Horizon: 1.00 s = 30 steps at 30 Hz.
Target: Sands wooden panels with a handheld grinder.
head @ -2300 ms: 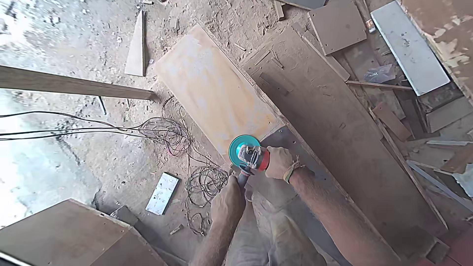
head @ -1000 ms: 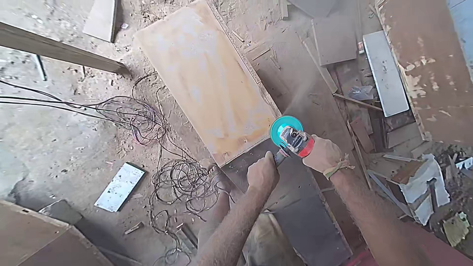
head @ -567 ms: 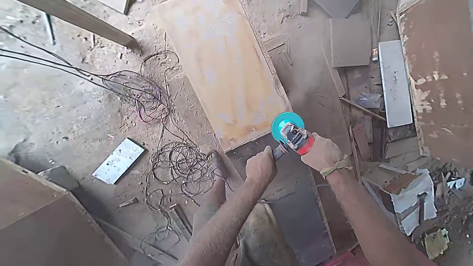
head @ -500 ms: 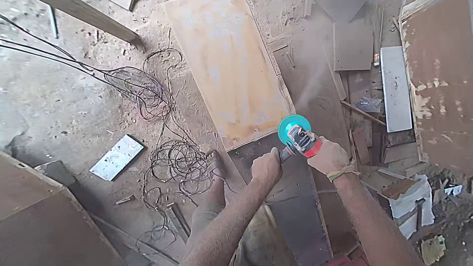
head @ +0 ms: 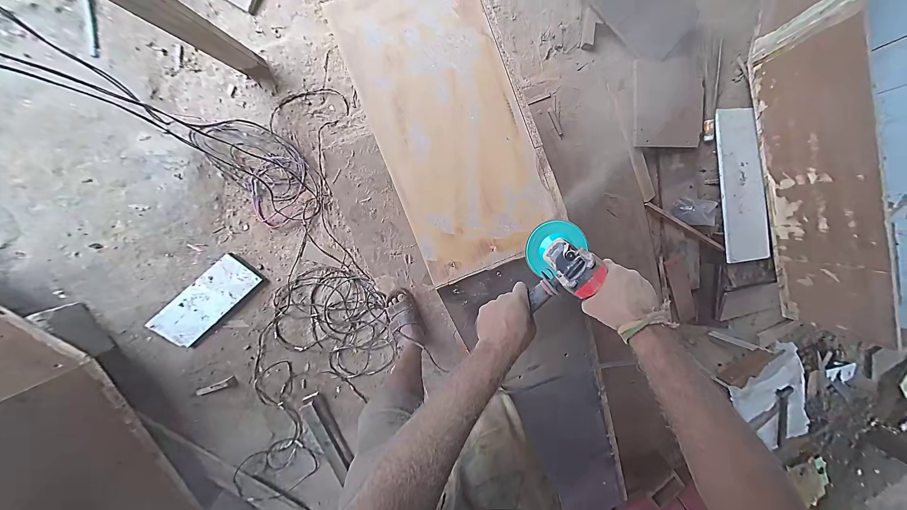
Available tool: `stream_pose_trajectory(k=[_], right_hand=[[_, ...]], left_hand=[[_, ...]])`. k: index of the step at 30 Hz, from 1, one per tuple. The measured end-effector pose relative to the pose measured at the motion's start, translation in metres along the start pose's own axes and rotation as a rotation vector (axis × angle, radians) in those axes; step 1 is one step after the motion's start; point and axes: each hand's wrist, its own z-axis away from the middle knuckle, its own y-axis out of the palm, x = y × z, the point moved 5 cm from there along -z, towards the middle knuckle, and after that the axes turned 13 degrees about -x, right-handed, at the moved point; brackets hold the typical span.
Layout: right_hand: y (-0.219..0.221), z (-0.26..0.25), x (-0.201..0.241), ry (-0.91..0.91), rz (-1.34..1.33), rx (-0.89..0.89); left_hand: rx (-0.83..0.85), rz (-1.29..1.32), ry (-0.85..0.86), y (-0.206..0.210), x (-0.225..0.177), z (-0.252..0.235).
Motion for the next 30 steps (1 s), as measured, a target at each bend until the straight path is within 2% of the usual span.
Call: stream_pose_trajectory(k=[5,13,20,27,30], right_hand=[[0.003,0.006,0.025,-0.067,0.028,0.034],[-0.005,-0.012,-0.015,0.052,-0.009,-0.046],[-0.002,0.003,0.025,-0.067,-0.013,0.025],[-0.015,-0.022,-0.018,0.050,-0.034,-0.054],[-0.016,-0.019,-0.011,0.044,-0.033,-0.036]], left_hand=[[-0.022,-0.007,-0.055,0.003,0.025,0.007],[0.001,0.017,0.062,-0.004,-0.018,-0.014],[-0.030,-0.018,-0.059,-0.005,0.022,0.002],[-0.026,0.023,0.057,-0.012,-0.028,-0.022],[-0.033,0.019,0.033,-0.013,-0.022,-0.017]])
